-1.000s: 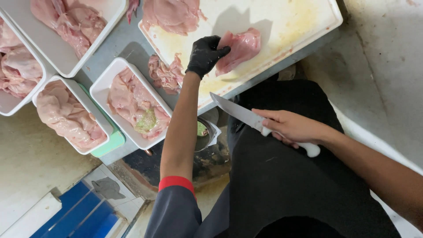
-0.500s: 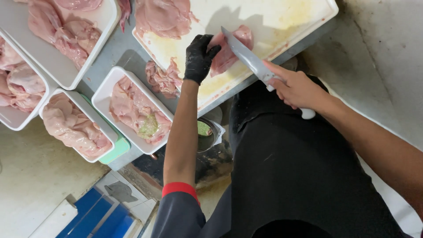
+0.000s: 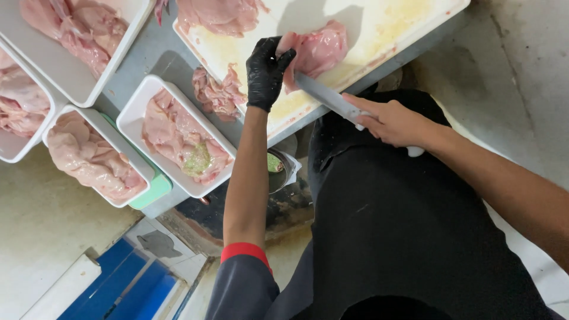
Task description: Slicing raw chicken breasts into thin fillets using a knife on a cutting board in a food preparation area.
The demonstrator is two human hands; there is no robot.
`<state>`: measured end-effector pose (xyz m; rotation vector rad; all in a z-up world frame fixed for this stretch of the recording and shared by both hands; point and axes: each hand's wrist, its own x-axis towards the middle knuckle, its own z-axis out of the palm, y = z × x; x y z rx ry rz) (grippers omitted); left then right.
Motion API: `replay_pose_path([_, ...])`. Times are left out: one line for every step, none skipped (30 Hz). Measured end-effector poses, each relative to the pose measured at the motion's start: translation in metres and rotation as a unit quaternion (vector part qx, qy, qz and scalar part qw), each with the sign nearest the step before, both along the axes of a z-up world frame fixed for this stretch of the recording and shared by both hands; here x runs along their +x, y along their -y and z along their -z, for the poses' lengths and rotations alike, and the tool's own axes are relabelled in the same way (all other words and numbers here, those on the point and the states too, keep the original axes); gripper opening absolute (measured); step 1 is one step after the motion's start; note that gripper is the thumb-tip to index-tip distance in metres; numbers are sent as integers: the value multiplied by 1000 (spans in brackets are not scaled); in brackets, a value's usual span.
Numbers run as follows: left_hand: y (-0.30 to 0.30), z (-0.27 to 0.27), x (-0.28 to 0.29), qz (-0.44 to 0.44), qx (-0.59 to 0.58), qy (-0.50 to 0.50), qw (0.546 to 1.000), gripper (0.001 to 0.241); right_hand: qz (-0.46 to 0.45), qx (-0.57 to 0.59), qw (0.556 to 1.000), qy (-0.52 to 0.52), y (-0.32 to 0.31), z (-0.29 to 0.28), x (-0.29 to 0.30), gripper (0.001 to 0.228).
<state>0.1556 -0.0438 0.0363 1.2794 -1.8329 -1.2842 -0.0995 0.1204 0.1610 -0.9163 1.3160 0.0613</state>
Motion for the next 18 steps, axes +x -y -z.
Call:
replay_pose_path([-1, -3, 2, -2, 0, 1, 1000, 24, -2, 0, 1000, 1, 8, -2, 6, 66])
replay_pose_path([-3, -7, 2, -1, 10, -4, 1000, 23, 5, -27, 999, 20, 16, -4, 11, 66])
replay_pose_path([-3, -10, 1, 2, 19, -10, 1000, 22, 14, -54, 998, 38, 24, -6, 15, 65])
replay_pose_path([-4, -15, 2, 2, 18, -10, 1000, 22, 14, -55, 998, 37, 29, -3, 20, 65])
replay_pose_path([-6, -19, 2, -1, 19, -19, 1000, 23, 20, -54, 997, 53, 32, 1, 25, 65])
replay_pose_path([-7, -23, 3, -4, 19, -28, 999, 23, 27, -53, 996, 68, 36, 4, 30, 66])
replay_pose_path([-6, -24, 9, -2, 19, -27, 999, 23, 28, -52, 996, 69, 31, -1, 27, 66])
replay_pose_path([-4, -25, 15, -25, 16, -38, 999, 21, 22, -44, 996, 78, 26, -6, 24, 66])
replay_pose_path([-2, -26, 19, -51, 12, -53, 997, 20, 13, -36, 996, 84, 22, -12, 18, 67])
replay_pose_path([-3, -30, 22, -53, 12, -57, 997, 20, 10, -37, 996, 81, 16, -18, 7, 67])
replay_pose_path([-6, -34, 28, -115, 28, -77, 990, 18, -44, 3, 997, 62, 10, -24, -2, 65])
replay_pose_path([-8, -39, 34, -177, 44, -98, 978, 17, -99, 43, 993, 42, 4, -30, -12, 65])
replay_pose_path([-10, -29, 44, -180, 44, -98, 978, 17, -102, 43, 993, 42, -3, -33, -17, 65])
replay_pose_path([-11, -20, 54, -249, 77, -196, 945, 35, -129, 51, 990, 3, -9, -35, -22, 64])
replay_pose_path([-10, -10, 63, -314, 108, -292, 897, 53, -156, 58, 985, -37, -14, -38, -28, 64])
replay_pose_path([-7, -24, 57, -316, 107, -294, 896, 53, -158, 57, 985, -38, -18, -33, -34, 64])
replay_pose_path([-7, -37, 52, -362, 171, -289, 870, 67, -162, 36, 983, -75, -23, -28, -40, 64])
replay_pose_path([-6, -50, 46, -405, 234, -282, 838, 81, -165, 15, 980, -110, -28, -23, -46, 65])
